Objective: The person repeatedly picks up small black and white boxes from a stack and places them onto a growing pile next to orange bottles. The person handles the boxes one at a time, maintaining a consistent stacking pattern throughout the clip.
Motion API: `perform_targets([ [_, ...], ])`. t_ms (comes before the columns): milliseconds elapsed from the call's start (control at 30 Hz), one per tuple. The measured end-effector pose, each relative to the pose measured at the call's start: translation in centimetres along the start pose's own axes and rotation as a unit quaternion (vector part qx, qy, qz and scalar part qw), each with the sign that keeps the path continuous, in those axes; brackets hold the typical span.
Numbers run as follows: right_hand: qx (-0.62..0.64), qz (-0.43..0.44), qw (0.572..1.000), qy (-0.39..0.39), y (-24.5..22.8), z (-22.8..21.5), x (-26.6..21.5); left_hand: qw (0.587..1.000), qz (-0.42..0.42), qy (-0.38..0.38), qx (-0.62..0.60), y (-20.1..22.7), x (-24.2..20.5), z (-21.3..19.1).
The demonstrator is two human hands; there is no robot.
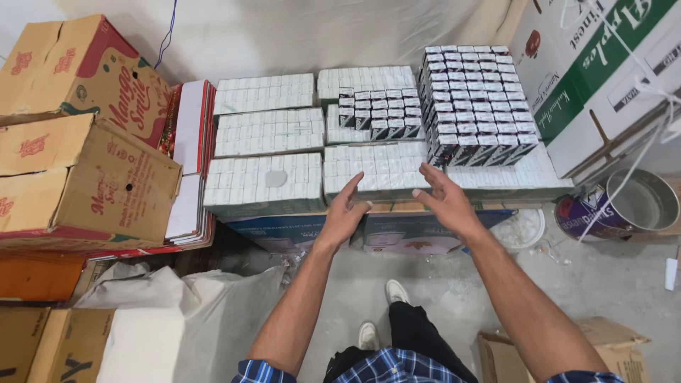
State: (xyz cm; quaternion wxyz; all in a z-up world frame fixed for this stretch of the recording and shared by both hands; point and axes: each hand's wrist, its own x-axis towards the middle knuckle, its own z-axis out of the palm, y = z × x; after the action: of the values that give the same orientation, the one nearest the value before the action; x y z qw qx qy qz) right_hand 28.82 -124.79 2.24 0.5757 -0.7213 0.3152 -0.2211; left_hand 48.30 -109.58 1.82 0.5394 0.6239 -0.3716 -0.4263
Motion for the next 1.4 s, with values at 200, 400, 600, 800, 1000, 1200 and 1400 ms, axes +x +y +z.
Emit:
perform_targets([
  [200,-0.075,0.007,0.997,-0.025,3.6,-0.5,11.1,0.997,-0.056,0.039,-0.022,-6.8,9.1,0.0],
  [400,-0.224,-0.018,0.974,-0.033,9.1,-1.2,22.5,0.988,-0.102,0.117,0.012,-9.5,17.7,0.4],
  [600,-0.380,-0.088,0.917,-0.081,11.3,-1.9,30.5,0.973,-0.158,0.154,0.065,-14.8,25.3,0.7],
  [800,-0.475,-0.100,0.872,-0.065,13.2,-0.3,31.5,0.960,-0.193,0.183,0.091,-15.7,28.6,1.9],
  [1000,-0.492,-0.121,0.859,-0.078,13.9,0.3,32.1,0.948,-0.230,0.184,0.124,-11.7,28.2,3.7],
  [1200,-0.462,-0.147,0.869,-0.099,10.3,-0.4,30.8,0.951,-0.197,0.212,0.112,-11.9,26.9,3.7],
  [1400,-0.337,-0.106,0.920,-0.169,4.4,0.1,30.3,0.959,-0.060,0.258,-0.102,-4.8,22.5,2.1],
])
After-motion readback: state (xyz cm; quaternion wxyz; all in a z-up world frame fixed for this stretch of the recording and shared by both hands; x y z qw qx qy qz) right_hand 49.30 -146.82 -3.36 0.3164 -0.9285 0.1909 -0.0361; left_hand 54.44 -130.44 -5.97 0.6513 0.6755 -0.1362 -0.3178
